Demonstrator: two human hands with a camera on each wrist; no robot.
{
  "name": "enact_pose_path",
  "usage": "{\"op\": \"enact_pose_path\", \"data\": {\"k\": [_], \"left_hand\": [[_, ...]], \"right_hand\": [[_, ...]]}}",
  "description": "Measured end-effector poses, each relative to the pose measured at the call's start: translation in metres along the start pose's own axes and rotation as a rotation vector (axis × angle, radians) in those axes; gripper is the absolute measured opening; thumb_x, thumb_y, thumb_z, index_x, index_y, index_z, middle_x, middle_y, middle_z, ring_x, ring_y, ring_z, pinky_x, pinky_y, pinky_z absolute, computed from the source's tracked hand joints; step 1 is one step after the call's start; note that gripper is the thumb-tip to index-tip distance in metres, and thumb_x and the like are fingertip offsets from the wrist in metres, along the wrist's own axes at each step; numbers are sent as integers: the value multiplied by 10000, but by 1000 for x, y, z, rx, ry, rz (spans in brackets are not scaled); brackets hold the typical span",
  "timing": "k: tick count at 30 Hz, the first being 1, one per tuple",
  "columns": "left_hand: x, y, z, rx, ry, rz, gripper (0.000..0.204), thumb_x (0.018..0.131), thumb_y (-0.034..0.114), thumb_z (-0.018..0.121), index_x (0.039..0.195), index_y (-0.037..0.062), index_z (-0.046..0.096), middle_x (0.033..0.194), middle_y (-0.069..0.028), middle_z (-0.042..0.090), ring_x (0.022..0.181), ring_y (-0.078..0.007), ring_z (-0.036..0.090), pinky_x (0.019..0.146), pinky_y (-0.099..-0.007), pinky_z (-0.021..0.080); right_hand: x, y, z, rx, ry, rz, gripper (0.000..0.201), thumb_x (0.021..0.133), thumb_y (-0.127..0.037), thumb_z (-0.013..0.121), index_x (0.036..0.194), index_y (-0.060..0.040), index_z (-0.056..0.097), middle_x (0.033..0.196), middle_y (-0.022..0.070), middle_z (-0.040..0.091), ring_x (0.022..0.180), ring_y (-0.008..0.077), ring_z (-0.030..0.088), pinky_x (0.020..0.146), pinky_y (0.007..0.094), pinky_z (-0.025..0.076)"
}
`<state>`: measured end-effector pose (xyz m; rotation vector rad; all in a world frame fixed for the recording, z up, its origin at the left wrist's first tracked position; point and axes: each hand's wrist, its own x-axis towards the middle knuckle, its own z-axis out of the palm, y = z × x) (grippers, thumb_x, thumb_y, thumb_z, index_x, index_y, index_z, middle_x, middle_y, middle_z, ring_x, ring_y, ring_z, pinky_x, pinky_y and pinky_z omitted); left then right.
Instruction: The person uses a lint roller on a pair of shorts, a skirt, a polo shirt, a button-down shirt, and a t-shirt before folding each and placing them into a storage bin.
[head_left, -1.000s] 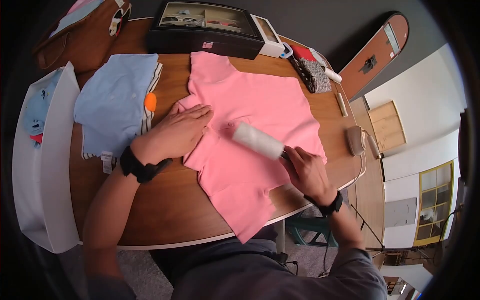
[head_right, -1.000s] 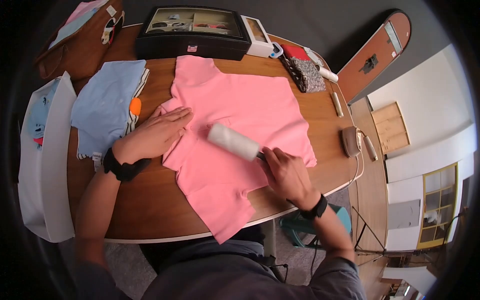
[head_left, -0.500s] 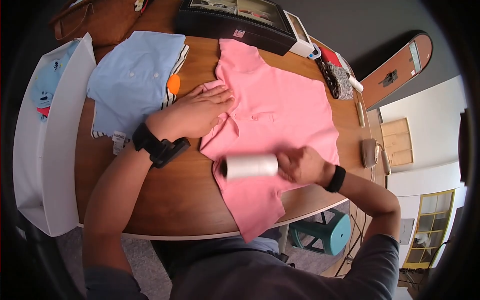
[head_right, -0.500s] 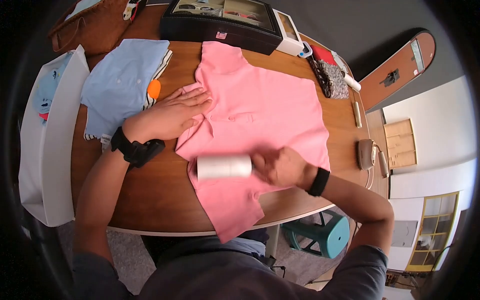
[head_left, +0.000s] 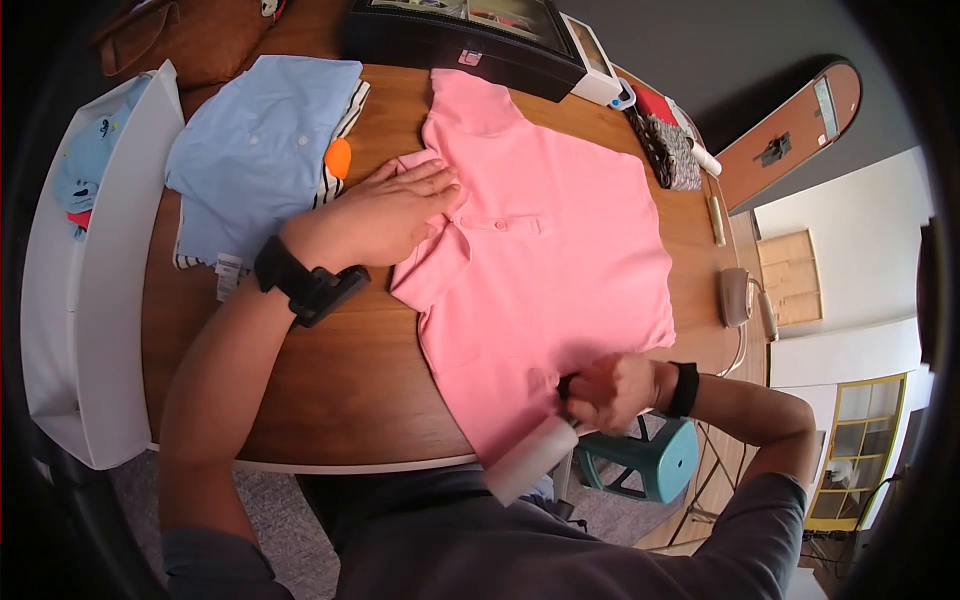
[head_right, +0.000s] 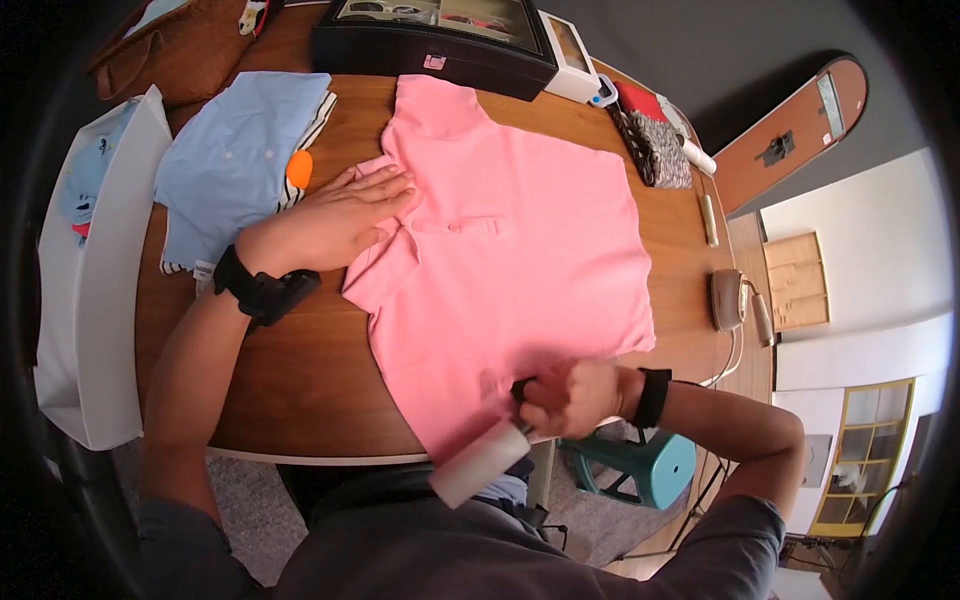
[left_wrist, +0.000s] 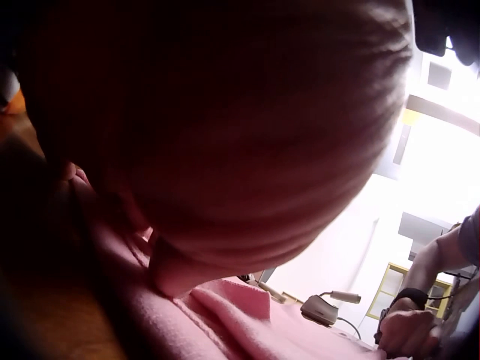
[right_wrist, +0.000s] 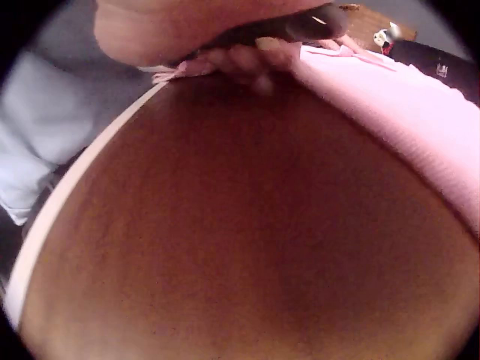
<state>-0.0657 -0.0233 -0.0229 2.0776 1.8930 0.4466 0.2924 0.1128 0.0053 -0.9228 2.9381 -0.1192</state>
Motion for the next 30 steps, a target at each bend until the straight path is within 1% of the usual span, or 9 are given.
{"op": "enact_pose_path", "data": {"k": [1,2,4,7,12,16,18,24,30], "left_hand": [[1,0,0,10,-4,-5,554,992,210,482,1515,95,340,1585,-105,300,1499,-250,173,1206,-412,154],[1,1,1,19,-8,-10,554,994,213,478,1517,98,337,1586,-104,297,1499,-249,171,1206,-414,154],[0,2,0,22,-7,-17,555,994,217,478,1517,100,336,1587,-104,296,1500,-249,169,1206,-413,153],[0,5,-5,18,-16,-31,557,995,225,478,1518,101,333,1588,-105,294,1501,-248,167,1207,-413,151],[1,1,-3,13,-10,-22,559,998,233,477,1520,100,328,1588,-106,294,1502,-247,163,1211,-427,133],[2,0,-1,1,-10,-34,552,997,227,480,1516,102,339,1586,-107,297,1502,-251,159,1213,-431,116],[0,0,-3,12,5,-23,551,996,226,481,1515,103,342,1586,-108,296,1503,-254,158,1214,-429,113],[1,5,-2,89,-5,9,580,988,236,477,1492,-6,325,1582,-168,273,1498,-281,167,1213,-427,132],[-5,8,-2,48,-23,-69,688,955,320,481,1488,-65,278,1598,-209,198,1511,-295,102,1221,-425,103]], "right_hand": [[-8,8,7,-18,115,0,247,794,-331,656,829,-100,577,693,21,516,569,183,555,482,342,455],[-5,24,-15,-49,43,43,249,836,-314,633,897,-74,603,718,51,567,598,218,597,498,363,478],[4,36,-38,-50,-107,444,271,831,-319,641,906,-64,590,726,75,575,611,245,611,504,375,490],[0,40,-27,-88,-138,578,298,815,-332,654,892,-60,562,714,86,551,594,256,597,495,374,487],[-10,8,-26,-47,-118,217,251,783,-313,667,756,-111,521,674,33,474,558,181,560,457,328,462],[-9,6,-34,-29,-150,164,229,762,-287,669,742,-109,527,659,17,463,565,170,555,456,317,450],[-5,23,-40,-88,-7,111,233,753,-284,674,766,-90,545,662,32,473,561,195,551,470,327,451],[44,47,-50,117,218,873,148,883,-106,595,948,13,534,690,213,581,611,403,598,520,459,463],[84,34,-22,154,162,1021,224,977,-201,499,905,10,512,691,258,618,635,448,625,576,519,499]]}}
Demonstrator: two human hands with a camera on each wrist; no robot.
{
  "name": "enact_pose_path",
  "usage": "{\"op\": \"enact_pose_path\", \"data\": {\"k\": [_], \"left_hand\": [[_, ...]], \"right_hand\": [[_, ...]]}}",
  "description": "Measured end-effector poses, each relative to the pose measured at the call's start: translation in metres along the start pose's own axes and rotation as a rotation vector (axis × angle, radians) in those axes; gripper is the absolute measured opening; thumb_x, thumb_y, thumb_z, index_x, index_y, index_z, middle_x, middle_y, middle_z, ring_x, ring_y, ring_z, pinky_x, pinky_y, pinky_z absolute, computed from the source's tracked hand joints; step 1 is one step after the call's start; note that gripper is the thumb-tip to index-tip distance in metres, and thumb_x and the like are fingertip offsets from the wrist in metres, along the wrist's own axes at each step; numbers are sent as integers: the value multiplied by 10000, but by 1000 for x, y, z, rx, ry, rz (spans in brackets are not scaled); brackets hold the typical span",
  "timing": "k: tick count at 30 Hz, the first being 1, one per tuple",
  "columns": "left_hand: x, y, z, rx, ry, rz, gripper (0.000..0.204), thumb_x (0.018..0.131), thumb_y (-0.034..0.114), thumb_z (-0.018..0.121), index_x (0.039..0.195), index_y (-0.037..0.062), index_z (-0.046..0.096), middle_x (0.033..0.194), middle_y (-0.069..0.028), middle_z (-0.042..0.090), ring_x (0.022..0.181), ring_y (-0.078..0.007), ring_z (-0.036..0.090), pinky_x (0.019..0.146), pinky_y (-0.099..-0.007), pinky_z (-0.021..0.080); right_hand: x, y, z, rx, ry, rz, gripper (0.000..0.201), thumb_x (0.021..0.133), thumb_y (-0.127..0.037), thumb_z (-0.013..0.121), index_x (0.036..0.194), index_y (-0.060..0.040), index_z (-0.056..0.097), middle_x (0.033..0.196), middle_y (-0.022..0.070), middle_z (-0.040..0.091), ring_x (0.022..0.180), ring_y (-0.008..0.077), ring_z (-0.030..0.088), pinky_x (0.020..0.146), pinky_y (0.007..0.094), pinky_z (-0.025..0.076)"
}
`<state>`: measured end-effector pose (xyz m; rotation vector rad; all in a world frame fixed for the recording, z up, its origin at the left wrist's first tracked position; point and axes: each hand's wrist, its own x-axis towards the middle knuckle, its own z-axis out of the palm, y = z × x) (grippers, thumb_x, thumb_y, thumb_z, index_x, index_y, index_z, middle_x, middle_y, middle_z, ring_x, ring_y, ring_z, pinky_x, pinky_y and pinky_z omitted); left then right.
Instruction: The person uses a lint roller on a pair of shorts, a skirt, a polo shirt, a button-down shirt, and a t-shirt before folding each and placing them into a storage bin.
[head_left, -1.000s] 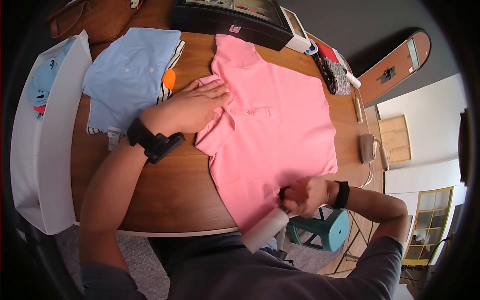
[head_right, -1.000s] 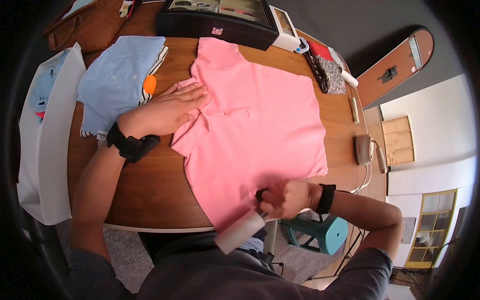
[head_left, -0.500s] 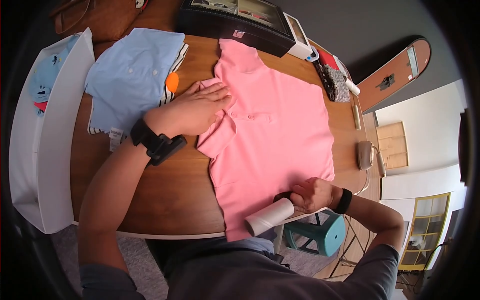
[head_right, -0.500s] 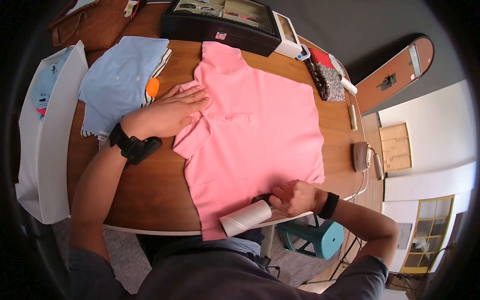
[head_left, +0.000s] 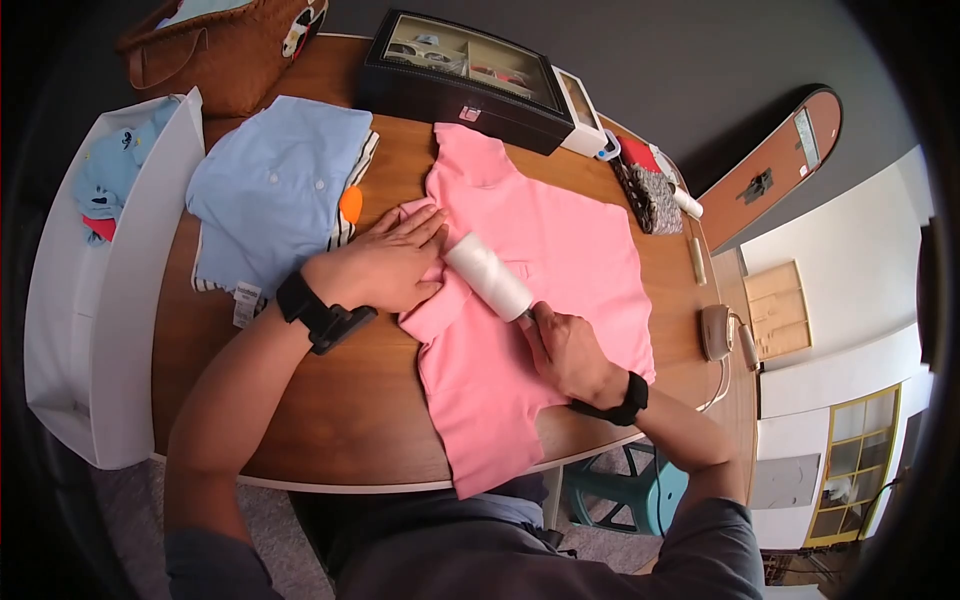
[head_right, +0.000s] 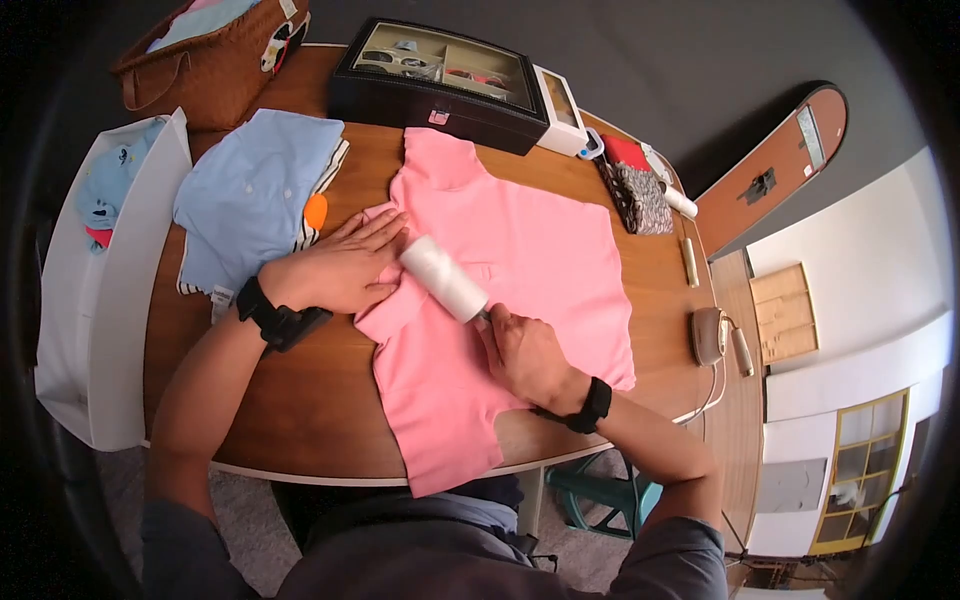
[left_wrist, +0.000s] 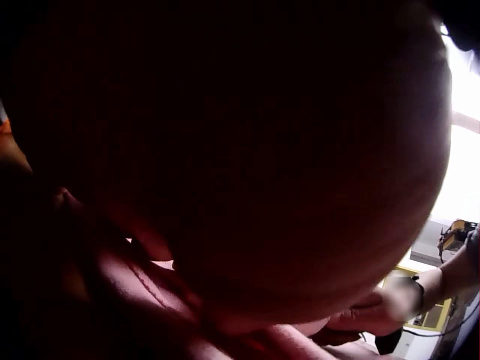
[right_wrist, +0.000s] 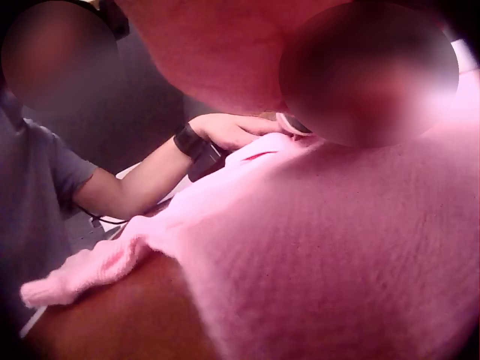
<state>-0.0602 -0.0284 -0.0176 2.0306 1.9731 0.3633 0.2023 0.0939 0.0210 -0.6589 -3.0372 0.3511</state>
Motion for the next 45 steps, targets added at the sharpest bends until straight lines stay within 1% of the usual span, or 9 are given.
{"op": "enact_pose_path", "data": {"k": [6,10,14,19,22,28,35,40,45], "left_hand": [[2,5,5,15,-34,-78,676,979,349,340,1506,-62,237,1610,-187,182,1512,-274,108,1223,-424,95],[-1,10,-4,-3,-9,-69,753,967,445,406,1499,-65,253,1600,-205,198,1509,-287,120,1218,-428,114],[-2,19,0,126,45,-59,865,907,525,536,1474,-82,293,1570,-234,258,1492,-307,180,1212,-435,137],[-1,37,6,183,152,45,591,825,228,708,1303,-70,526,1343,-183,550,1291,-310,497,1042,-386,444],[-4,44,-9,149,25,27,590,824,232,711,1301,-66,532,1343,-181,555,1287,-306,506,1045,-387,443],[-3,42,-11,117,12,38,543,809,215,727,1249,-55,559,1311,-174,569,1270,-307,518,1016,-391,457],[-2,41,-8,139,16,42,536,803,209,733,1239,-49,561,1309,-170,570,1256,-308,525,996,-397,469],[-4,43,-12,122,21,39,565,810,210,725,1274,-54,542,1334,-176,561,1273,-312,515,1015,-396,460],[-3,41,-7,125,31,42,566,820,213,717,1285,-54,537,1347,-177,555,1278,-314,515,1019,-395,461]], "right_hand": [[-11,55,-3,-196,122,305,310,1001,-257,479,851,10,525,650,287,615,595,468,617,555,550,492],[-14,92,-7,-202,171,286,301,993,-243,494,847,16,544,656,272,620,599,463,616,553,546,482],[7,57,-22,-129,181,168,286,986,-237,513,870,22,553,656,245,626,599,441,620,553,526,479],[51,22,-8,-77,130,-76,249,972,-216,511,884,16,528,667,235,633,604,427,628,569,527,486],[73,19,-6,-128,9,-72,266,968,-231,490,881,17,524,677,243,639,624,426,640,587,524,509],[107,96,-9,-356,168,278,327,972,-265,449,974,41,566,765,261,674,685,418,672,627,503,541],[114,29,-10,-311,64,-61,325,996,-261,421,935,27,559,756,229,680,675,410,670,632,489,542],[150,63,-8,-303,177,232,352,987,-263,419,967,35,606,783,247,680,701,410,673,676,499,545],[127,32,-18,-339,138,88,299,981,-244,437,936,24,560,778,248,676,692,405,667,639,502,529]]}}
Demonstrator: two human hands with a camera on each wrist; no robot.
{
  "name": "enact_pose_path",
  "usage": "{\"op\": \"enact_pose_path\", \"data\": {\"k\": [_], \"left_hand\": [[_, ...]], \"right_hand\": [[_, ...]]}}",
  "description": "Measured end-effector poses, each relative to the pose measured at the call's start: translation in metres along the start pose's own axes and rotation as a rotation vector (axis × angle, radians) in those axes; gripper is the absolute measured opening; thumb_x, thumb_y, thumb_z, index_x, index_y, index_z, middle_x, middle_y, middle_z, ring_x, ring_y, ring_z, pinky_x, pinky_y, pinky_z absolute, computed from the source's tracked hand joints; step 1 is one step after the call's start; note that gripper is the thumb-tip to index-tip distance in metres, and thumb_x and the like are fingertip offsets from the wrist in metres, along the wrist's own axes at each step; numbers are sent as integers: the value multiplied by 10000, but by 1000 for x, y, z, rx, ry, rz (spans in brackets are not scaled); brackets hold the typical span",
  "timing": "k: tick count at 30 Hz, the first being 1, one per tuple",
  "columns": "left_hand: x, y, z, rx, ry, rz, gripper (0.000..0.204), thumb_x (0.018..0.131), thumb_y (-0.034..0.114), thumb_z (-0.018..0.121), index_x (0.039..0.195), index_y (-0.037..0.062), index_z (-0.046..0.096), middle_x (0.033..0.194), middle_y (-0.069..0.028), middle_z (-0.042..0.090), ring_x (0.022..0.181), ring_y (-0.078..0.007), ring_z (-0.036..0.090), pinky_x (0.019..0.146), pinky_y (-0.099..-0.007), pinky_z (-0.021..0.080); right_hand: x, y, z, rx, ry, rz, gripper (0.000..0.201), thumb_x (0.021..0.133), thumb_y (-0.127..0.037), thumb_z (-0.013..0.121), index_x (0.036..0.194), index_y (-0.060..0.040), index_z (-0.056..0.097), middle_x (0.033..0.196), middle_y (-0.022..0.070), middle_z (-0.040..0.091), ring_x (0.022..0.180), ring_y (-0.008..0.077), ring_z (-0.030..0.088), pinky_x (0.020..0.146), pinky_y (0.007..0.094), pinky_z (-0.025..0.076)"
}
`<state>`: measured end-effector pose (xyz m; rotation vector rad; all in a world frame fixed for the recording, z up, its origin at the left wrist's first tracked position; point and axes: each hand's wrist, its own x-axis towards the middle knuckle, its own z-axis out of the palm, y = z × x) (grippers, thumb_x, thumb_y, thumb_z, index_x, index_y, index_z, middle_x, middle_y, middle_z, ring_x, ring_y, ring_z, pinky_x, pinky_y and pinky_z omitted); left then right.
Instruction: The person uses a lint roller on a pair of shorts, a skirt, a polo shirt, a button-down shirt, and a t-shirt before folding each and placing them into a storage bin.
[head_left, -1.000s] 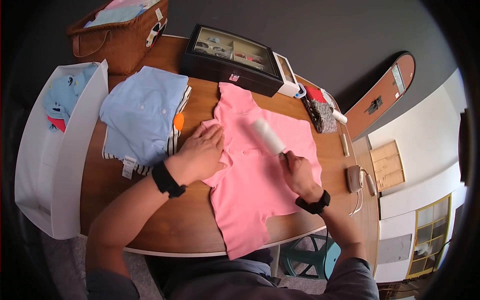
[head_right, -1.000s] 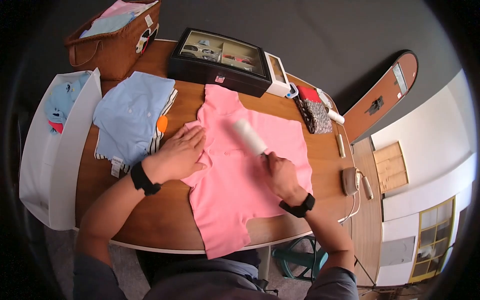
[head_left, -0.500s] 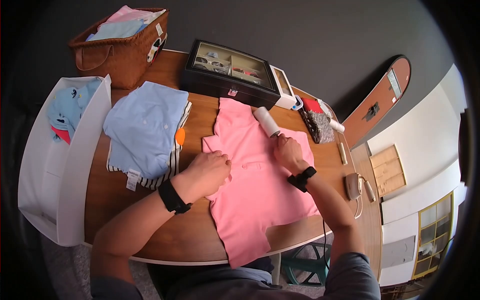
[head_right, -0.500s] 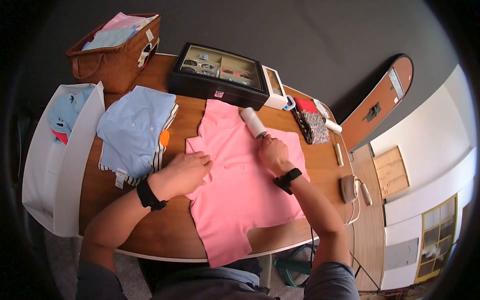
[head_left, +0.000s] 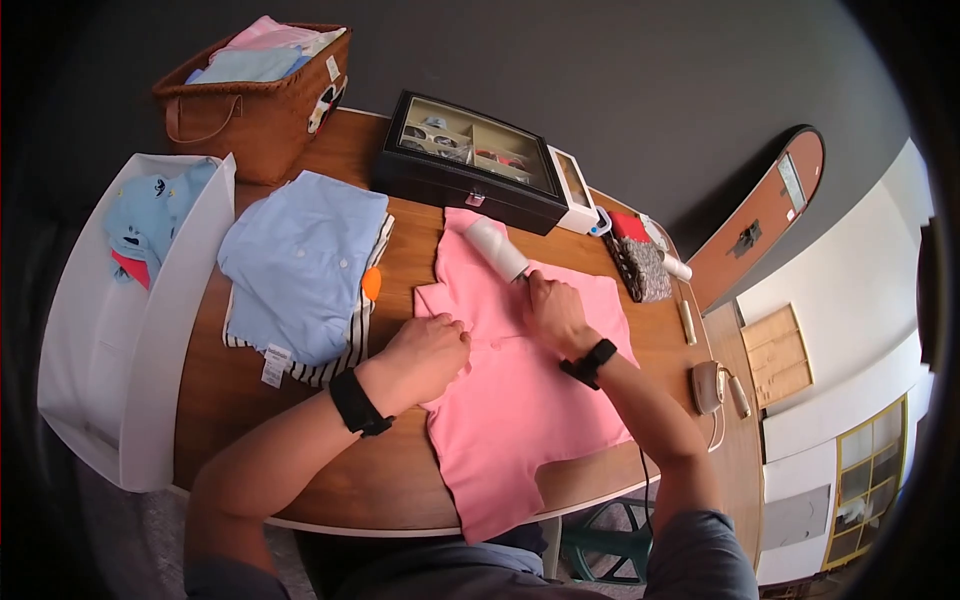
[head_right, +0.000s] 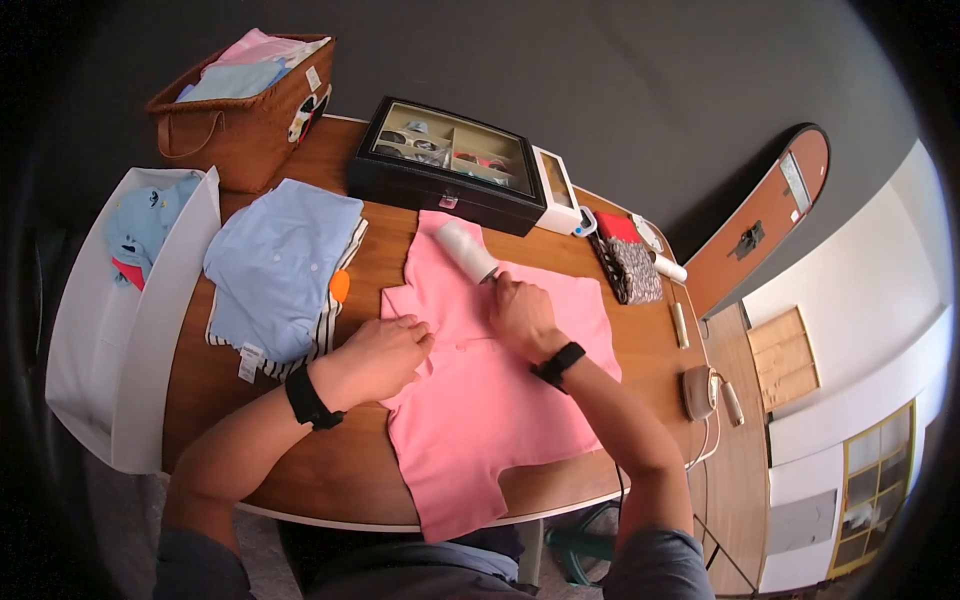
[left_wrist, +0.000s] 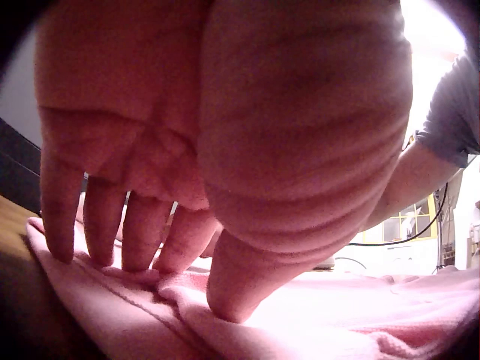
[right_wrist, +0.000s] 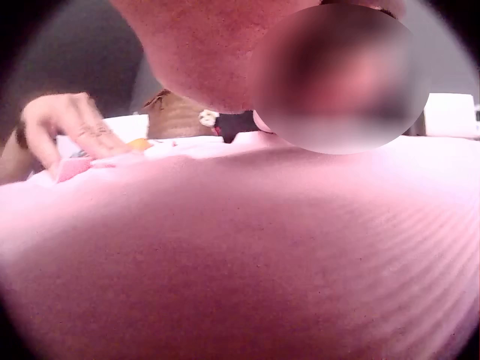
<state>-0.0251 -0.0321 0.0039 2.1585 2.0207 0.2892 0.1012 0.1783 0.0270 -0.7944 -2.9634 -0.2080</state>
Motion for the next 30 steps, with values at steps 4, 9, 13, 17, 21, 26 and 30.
{"op": "enact_pose_path", "data": {"k": [4,9,13,17,21,26,30], "left_hand": [[0,0,0,-15,-18,-11,568,826,216,711,1293,-53,532,1357,-181,544,1290,-318,504,1029,-401,452],[0,2,-6,4,-43,-11,574,825,222,711,1297,-51,530,1361,-182,540,1306,-313,490,1036,-401,447],[1,-1,5,21,-11,7,558,827,226,712,1279,-54,541,1346,-178,555,1297,-304,502,1022,-397,456],[2,7,5,93,57,19,479,789,187,711,1172,-79,604,1236,-203,618,1121,-294,607,898,-369,527],[-1,21,0,277,66,67,405,752,124,664,1087,-101,641,1070,-247,665,944,-271,649,735,-354,567],[-1,42,18,385,194,55,284,722,113,628,931,-57,716,994,-254,677,946,-286,642,697,-345,555],[0,52,29,455,184,74,232,687,161,626,789,1,760,1053,-307,677,929,-309,648,701,-323,547]], "right_hand": [[-10,-11,9,33,-39,-203,292,971,-251,473,912,25,545,711,235,664,634,406,658,601,490,530],[11,8,14,27,43,45,340,982,-286,454,930,30,566,706,239,665,631,405,662,612,500,539],[-20,-25,-7,80,-1,-206,242,959,-219,481,912,11,540,726,239,664,651,396,665,597,488,527],[-28,-37,9,107,-30,-244,248,968,-221,495,883,9,525,668,220,651,604,387,655,580,474,527],[-11,-19,13,56,20,-124,291,976,-255,489,861,11,525,673,226,652,600,387,656,558,469,525],[-27,-21,-2,144,41,-329,300,981,-271,494,864,3,525,638,196,628,548,382,623,530,468,510],[-23,-11,10,44,21,-473,306,985,-270,497,844,1,521,639,194,626,531,358,621,513,446,506]]}}
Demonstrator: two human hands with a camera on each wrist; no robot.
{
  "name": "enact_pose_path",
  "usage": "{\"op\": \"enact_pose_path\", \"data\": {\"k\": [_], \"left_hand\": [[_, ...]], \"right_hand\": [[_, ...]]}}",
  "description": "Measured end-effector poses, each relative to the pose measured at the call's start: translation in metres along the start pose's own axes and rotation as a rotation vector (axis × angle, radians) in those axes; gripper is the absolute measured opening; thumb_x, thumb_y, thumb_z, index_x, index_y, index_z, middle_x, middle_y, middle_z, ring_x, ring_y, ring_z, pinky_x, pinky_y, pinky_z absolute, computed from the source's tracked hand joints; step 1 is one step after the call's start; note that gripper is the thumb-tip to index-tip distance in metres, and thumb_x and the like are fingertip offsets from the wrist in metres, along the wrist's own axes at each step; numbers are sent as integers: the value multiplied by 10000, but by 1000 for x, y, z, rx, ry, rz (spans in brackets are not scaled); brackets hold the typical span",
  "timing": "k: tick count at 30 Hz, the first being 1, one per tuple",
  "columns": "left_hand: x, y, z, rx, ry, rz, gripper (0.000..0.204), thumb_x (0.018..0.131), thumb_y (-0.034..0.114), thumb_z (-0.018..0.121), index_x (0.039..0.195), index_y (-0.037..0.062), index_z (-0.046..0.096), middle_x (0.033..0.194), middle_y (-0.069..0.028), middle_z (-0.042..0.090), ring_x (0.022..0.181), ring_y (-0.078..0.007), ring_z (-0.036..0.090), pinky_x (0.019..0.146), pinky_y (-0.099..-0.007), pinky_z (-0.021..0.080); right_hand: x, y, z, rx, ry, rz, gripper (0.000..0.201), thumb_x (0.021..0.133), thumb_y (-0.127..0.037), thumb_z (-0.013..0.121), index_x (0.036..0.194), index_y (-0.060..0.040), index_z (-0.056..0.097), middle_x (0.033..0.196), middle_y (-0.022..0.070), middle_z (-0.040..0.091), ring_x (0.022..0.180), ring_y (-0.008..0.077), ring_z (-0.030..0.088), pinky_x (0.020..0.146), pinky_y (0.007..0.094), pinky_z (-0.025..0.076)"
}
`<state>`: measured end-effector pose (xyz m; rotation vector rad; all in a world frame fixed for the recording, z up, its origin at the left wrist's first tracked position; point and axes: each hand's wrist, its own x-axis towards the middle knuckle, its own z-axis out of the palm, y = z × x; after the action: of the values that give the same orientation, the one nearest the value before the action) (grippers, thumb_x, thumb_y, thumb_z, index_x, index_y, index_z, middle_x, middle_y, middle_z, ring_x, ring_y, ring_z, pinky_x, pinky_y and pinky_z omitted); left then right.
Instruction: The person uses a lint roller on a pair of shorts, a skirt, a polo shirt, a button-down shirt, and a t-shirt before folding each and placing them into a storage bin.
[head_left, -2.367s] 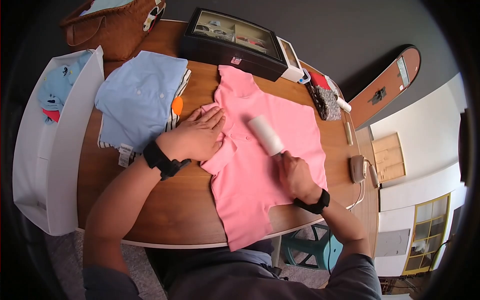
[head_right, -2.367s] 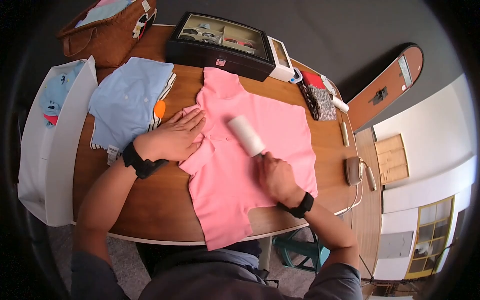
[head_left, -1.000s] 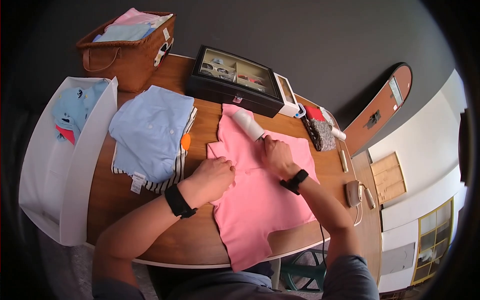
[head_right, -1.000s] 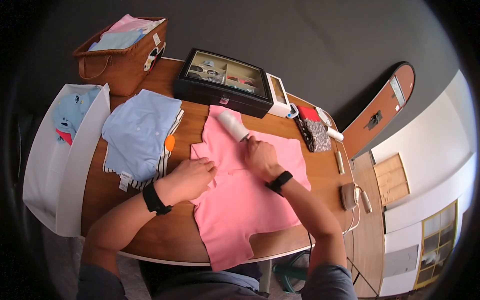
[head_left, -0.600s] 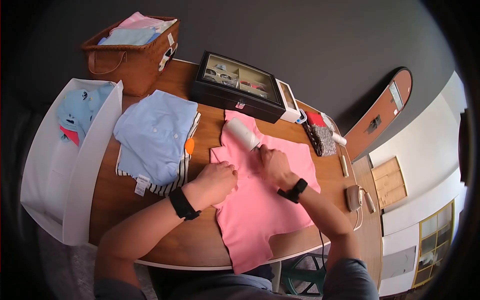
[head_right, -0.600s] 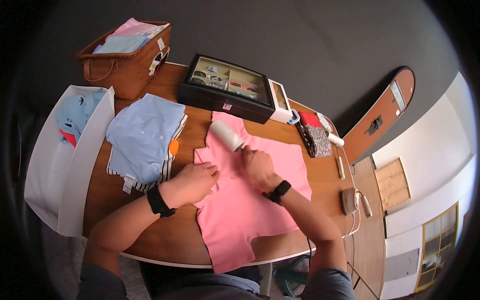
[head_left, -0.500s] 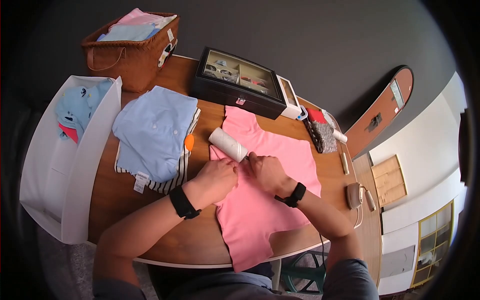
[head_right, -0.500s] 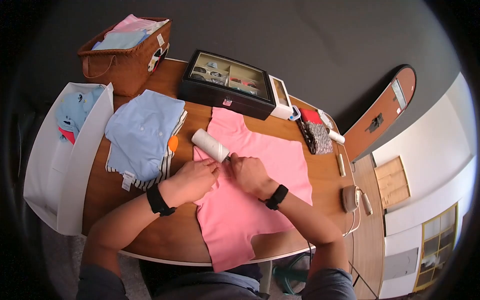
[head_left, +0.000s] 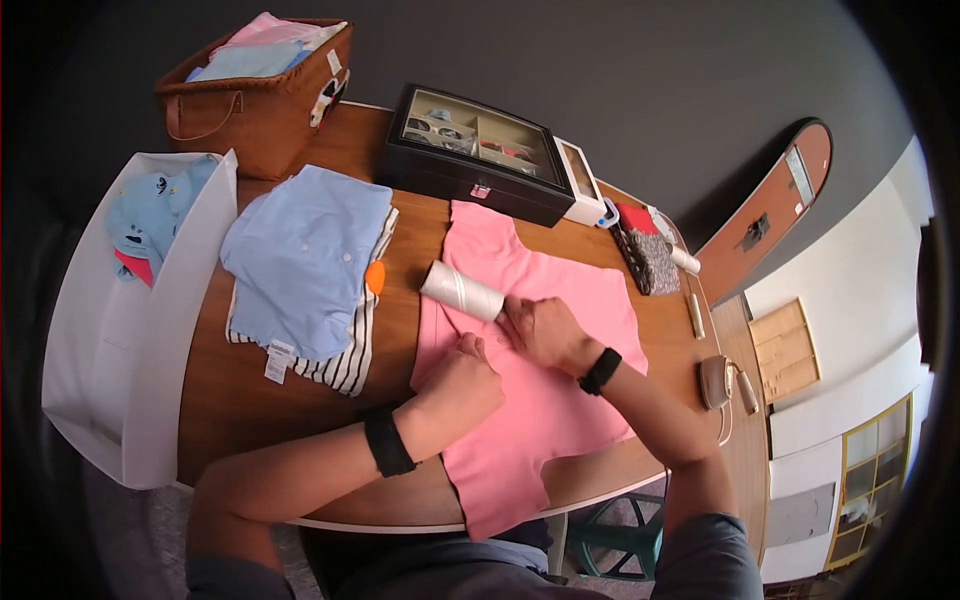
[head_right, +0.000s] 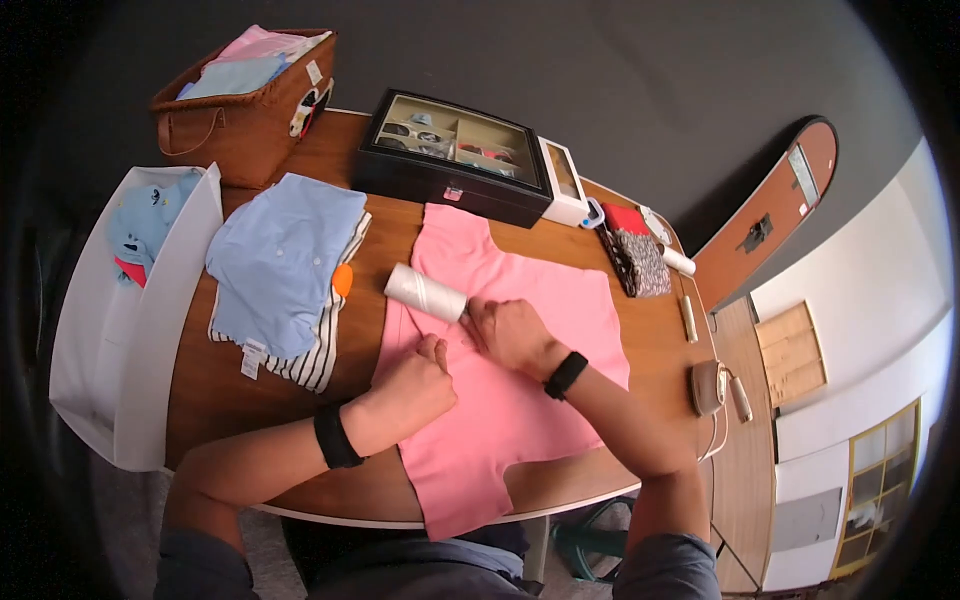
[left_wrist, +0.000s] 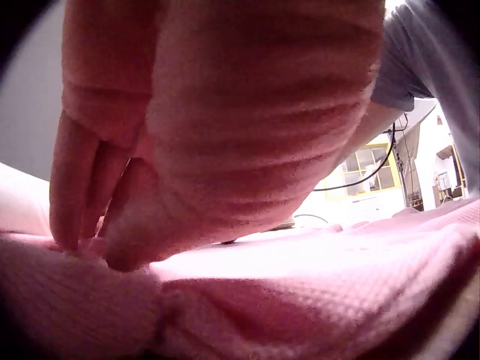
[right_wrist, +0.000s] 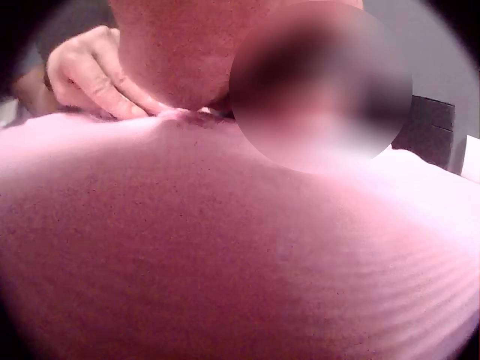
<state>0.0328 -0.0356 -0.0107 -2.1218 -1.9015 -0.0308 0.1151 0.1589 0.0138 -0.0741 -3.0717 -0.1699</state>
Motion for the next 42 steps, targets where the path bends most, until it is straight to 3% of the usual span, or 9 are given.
{"op": "enact_pose_path", "data": {"k": [4,17,20,24,30,33,34,38,42], "left_hand": [[2,-6,11,34,51,71,249,688,175,623,797,0,761,1125,-333,651,936,-332,659,715,-323,549],[-1,-7,11,10,97,17,235,703,141,625,826,-11,755,1019,-296,687,981,-351,654,671,-337,570],[3,-31,-15,-123,38,119,182,713,90,635,818,-26,727,919,-234,700,939,-344,677,672,-370,573],[3,-76,-25,-503,16,-105,172,769,-1,542,867,27,681,876,-175,687,834,-346,686,735,-444,559],[-6,-123,28,-527,103,-48,394,877,28,472,1251,24,596,1304,-228,578,1207,-389,539,1018,-439,433],[-1,-127,18,-818,-53,-213,419,933,65,433,1342,37,520,1352,-217,548,1270,-382,494,1059,-422,409],[3,-131,7,-861,-294,-323,441,1007,144,391,1431,33,439,1398,-178,535,1342,-326,451,1102,-376,375],[-3,-145,35,-1293,-149,-354,608,1063,337,367,1525,-24,204,1502,-168,428,1375,-259,428,1128,-326,325],[-3,-141,36,-1076,-166,-356,556,1066,313,339,1536,37,229,1544,-209,337,1393,-297,398,1151,-340,303]], "right_hand": [[10,2,-2,17,20,185,302,984,-262,497,841,4,518,618,194,624,532,366,623,513,453,503],[11,18,11,-22,41,183,309,995,-254,470,854,15,524,636,211,637,566,383,636,541,474,515],[10,19,11,-14,46,183,321,1001,-267,458,865,17,522,643,217,636,588,389,640,560,482,516],[8,19,8,49,70,221,342,1008,-284,451,872,22,518,654,230,633,604,411,633,584,495,509],[-4,4,-17,211,156,397,338,1020,-279,440,874,16,516,641,230,621,597,419,623,592,500,500],[-21,-20,-33,238,71,371,298,1011,-250,458,880,12,514,624,222,615,586,415,623,585,499,498],[-28,-24,-31,187,34,310,260,998,-215,480,875,13,509,616,224,599,573,422,609,556,497,483],[-36,-27,-16,131,-50,218,230,967,-201,523,873,8,501,605,217,590,558,416,601,526,488,477],[-33,-42,-19,67,-60,185,230,939,-211,541,868,5,501,601,185,598,537,381,612,500,463,489]]}}
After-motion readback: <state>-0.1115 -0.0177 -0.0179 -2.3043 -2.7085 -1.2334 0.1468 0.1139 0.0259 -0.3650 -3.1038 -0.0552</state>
